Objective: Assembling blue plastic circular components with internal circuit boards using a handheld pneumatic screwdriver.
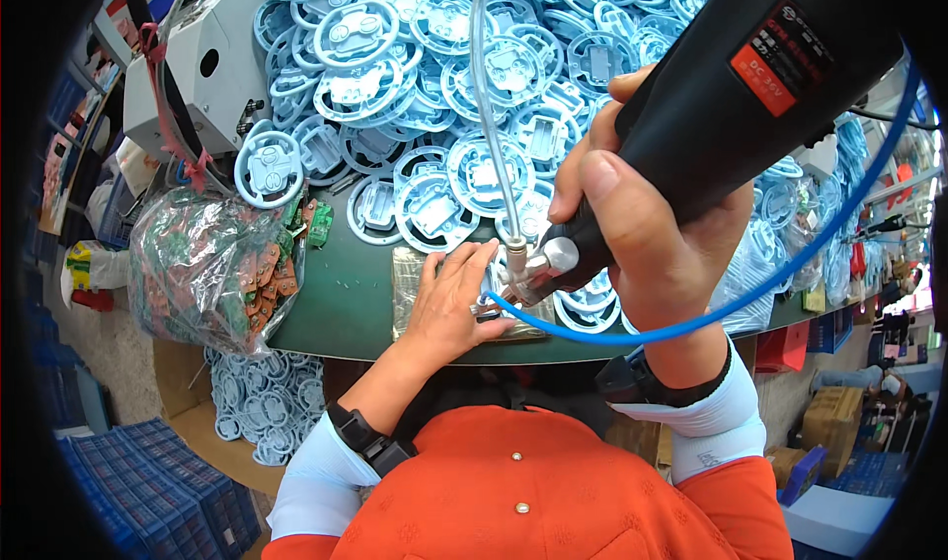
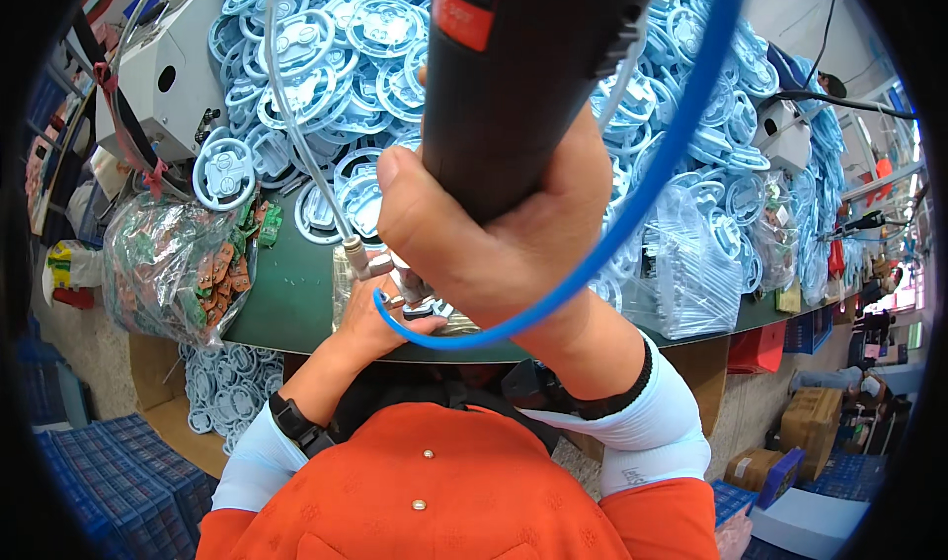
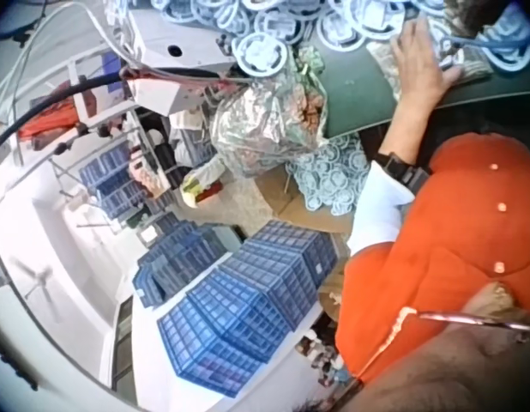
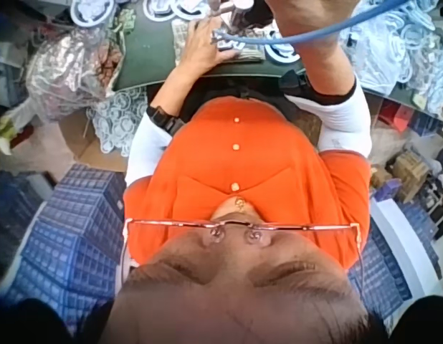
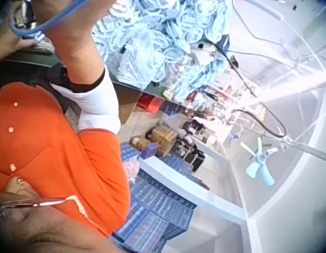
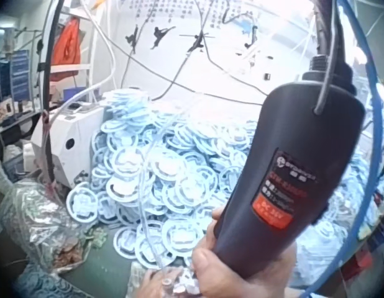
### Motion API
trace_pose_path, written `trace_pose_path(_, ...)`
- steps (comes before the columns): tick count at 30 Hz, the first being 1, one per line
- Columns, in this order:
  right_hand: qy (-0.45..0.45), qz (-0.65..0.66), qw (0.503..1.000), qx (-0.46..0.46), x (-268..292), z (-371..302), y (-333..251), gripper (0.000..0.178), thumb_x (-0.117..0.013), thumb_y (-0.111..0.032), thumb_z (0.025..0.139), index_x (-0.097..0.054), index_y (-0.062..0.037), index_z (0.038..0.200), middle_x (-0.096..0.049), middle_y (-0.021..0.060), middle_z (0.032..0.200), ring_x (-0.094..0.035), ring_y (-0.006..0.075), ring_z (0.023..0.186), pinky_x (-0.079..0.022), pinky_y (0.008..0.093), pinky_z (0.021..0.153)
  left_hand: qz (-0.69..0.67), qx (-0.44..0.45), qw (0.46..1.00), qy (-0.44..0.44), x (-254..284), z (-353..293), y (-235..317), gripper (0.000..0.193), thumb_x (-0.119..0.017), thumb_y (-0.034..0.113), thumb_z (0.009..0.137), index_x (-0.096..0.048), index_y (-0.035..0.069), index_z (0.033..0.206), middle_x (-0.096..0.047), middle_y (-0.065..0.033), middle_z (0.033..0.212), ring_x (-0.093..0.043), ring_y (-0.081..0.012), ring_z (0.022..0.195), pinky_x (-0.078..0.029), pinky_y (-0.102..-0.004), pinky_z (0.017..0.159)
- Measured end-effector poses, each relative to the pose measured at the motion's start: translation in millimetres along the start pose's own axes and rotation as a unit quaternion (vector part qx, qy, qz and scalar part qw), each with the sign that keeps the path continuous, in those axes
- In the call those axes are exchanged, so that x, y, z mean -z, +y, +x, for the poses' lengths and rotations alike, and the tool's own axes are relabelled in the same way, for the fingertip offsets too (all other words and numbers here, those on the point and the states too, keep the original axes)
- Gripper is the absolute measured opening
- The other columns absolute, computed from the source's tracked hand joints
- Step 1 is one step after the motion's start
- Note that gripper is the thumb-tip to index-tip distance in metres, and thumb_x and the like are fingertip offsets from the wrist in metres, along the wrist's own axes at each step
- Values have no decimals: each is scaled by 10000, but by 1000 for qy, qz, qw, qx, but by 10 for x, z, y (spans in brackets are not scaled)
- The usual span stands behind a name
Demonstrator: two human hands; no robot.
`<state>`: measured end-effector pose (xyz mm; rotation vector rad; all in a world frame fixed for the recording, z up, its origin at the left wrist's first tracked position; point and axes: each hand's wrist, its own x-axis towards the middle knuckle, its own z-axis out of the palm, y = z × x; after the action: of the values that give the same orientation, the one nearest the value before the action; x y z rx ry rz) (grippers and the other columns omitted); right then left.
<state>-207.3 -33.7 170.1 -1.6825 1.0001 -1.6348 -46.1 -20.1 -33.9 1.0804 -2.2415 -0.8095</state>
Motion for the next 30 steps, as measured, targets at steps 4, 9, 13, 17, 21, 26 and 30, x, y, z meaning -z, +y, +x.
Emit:
trace_pose_path(4,6,17,1000,-9,-40,-41,80,368,-618,-20,812,-482,40,1148,-548,81,770,-614,184,616,-508,311,595,-14,1,1000,0,31,-8,13,1024,-900,274,588,-368,49,1433,-543,-145,1286,-476,-289,1257,-303,-497,1047)
trace_pose_path(9,-14,10,1000,21,83,-93,119,286,-599,-15,828,-474,26,1081,-548,85,763,-605,177,617,-507,307,590,53,-66,995,48,39,29,78,1027,-902,260,573,-374,48,1427,-540,-153,1286,-475,-296,1256,-305,-496,1046)
trace_pose_path(13,-29,-7,999,35,39,-171,186,397,-601,38,806,-456,36,1176,-565,84,780,-594,159,620,-503,303,609,52,-55,997,34,19,0,40,1004,-896,241,581,-379,56,1422,-538,-160,1282,-470,-298,1263,-301,-501,1046)
trace_pose_path(17,20,-12,999,48,226,21,-119,382,-582,-62,834,-467,66,1175,-559,97,746,-587,169,587,-490,293,582,89,-46,995,24,30,25,150,901,-870,248,610,-435,63,1377,-538,-151,1286,-464,-297,1277,-299,-539,1047)
trace_pose_path(21,60,-48,996,36,321,193,-311,378,-586,-77,839,-479,101,1155,-562,100,732,-595,173,585,-489,285,570,170,-72,983,13,-15,113,312,545,-803,259,678,-619,87,1162,-582,-124,1223,-449,-334,1294,-282,-598,1051)
trace_pose_path(26,54,-43,996,50,322,143,22,367,-615,-38,836,-482,96,1150,-580,101,749,-616,177,597,-505,286,589,162,-110,980,14,-109,112,296,460,-782,189,715,-635,100,1143,-606,-121,1137,-491,-328,1257,-295,-581,1047)
trace_pose_path(30,50,-36,997,39,271,94,127,372,-608,-29,841,-469,99,1161,-587,90,746,-619,174,606,-513,295,603,146,-116,982,22,-94,84,300,429,-786,158,715,-649,114,1119,-622,-126,1147,-503,-330,1244,-305,-590,1031)
